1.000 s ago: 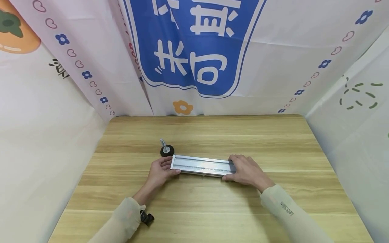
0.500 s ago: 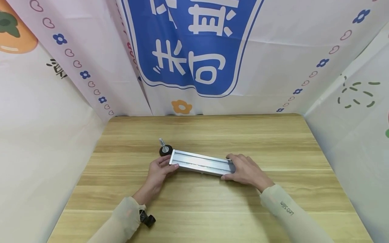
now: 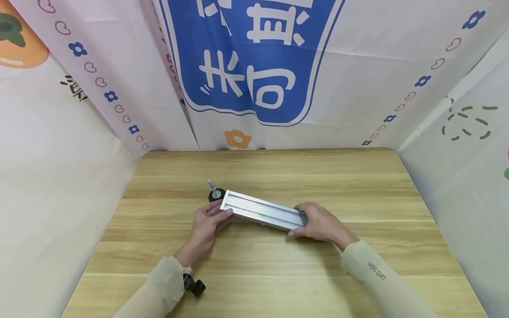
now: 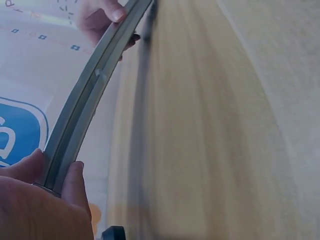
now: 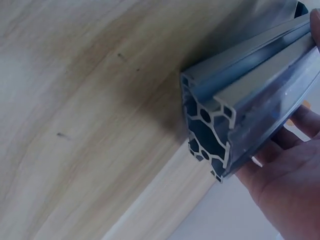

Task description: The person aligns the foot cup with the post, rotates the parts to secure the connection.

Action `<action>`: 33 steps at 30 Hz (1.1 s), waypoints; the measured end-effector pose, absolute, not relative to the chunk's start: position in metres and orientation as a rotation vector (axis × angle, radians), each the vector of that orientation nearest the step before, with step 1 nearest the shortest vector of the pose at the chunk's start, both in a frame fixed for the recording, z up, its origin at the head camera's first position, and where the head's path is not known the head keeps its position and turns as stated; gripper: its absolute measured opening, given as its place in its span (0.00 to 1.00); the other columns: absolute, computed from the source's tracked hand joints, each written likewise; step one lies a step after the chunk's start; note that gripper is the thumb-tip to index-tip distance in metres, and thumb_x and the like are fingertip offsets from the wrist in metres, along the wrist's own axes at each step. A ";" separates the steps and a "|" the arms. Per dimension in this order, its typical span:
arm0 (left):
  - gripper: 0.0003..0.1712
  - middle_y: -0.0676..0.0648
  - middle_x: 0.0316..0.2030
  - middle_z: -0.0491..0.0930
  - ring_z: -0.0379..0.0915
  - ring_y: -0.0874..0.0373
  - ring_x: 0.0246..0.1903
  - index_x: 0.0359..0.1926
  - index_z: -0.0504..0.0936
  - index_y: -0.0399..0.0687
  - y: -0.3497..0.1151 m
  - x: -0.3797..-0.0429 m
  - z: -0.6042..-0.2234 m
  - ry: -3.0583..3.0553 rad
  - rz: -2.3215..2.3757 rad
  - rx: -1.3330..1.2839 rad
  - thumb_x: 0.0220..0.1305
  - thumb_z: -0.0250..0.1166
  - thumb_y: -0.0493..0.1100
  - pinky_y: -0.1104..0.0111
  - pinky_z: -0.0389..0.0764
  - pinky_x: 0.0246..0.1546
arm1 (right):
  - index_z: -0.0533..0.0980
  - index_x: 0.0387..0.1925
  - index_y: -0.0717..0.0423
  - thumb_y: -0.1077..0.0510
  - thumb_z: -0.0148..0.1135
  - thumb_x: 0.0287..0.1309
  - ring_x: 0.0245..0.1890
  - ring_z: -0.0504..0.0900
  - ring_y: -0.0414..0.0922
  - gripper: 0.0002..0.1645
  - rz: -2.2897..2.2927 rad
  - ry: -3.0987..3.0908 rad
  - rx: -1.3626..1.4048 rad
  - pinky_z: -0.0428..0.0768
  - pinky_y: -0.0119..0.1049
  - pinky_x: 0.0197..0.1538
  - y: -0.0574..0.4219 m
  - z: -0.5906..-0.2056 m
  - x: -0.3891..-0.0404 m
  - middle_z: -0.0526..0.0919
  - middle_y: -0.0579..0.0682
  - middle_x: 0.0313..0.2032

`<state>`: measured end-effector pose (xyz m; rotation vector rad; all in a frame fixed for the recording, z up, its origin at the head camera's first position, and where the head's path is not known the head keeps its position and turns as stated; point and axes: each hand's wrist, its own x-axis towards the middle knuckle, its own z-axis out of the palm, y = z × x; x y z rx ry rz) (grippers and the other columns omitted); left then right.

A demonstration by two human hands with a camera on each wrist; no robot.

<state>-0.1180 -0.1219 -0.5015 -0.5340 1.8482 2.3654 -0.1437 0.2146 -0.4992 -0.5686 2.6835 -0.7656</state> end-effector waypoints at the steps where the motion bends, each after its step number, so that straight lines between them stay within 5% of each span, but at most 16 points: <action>1: 0.34 0.27 0.61 0.79 0.88 0.58 0.42 0.68 0.72 0.27 -0.121 -0.118 -0.500 1.839 2.382 -0.530 0.61 0.70 0.23 0.64 0.89 0.49 | 0.75 0.67 0.65 0.36 0.82 0.49 0.61 0.83 0.57 0.53 -0.780 2.671 -0.563 0.81 0.57 0.63 0.214 -0.498 -0.143 0.83 0.63 0.62; 9: 0.34 0.38 0.51 0.84 0.87 0.59 0.41 0.67 0.72 0.27 -0.120 -0.122 -0.487 1.826 2.462 -0.476 0.59 0.70 0.21 0.66 0.90 0.47 | 0.74 0.68 0.65 0.36 0.82 0.49 0.56 0.83 0.52 0.53 -0.862 2.603 -0.552 0.82 0.52 0.59 0.212 -0.493 -0.142 0.83 0.61 0.60; 18: 0.36 0.39 0.50 0.85 0.86 0.60 0.43 0.68 0.72 0.26 -0.121 -0.125 -0.480 1.846 2.491 -0.452 0.58 0.70 0.20 0.67 0.90 0.47 | 0.75 0.68 0.64 0.35 0.63 0.70 0.61 0.82 0.57 0.42 -0.901 2.633 -0.608 0.80 0.59 0.64 0.212 -0.491 -0.138 0.82 0.63 0.62; 26: 0.37 0.40 0.51 0.84 0.86 0.60 0.44 0.69 0.72 0.26 -0.122 -0.126 -0.472 1.849 2.525 -0.423 0.58 0.70 0.20 0.68 0.89 0.47 | 0.79 0.61 0.64 0.47 0.54 0.79 0.41 0.79 0.41 0.26 -1.006 2.594 -0.701 0.79 0.35 0.43 0.211 -0.487 -0.140 0.86 0.52 0.46; 33: 0.38 0.38 0.55 0.83 0.85 0.60 0.45 0.70 0.72 0.28 -0.122 -0.127 -0.462 1.845 2.549 -0.388 0.58 0.70 0.20 0.68 0.89 0.48 | 0.79 0.60 0.65 0.51 0.52 0.80 0.43 0.80 0.42 0.23 -1.013 2.606 -0.728 0.81 0.38 0.47 0.208 -0.484 -0.139 0.86 0.53 0.47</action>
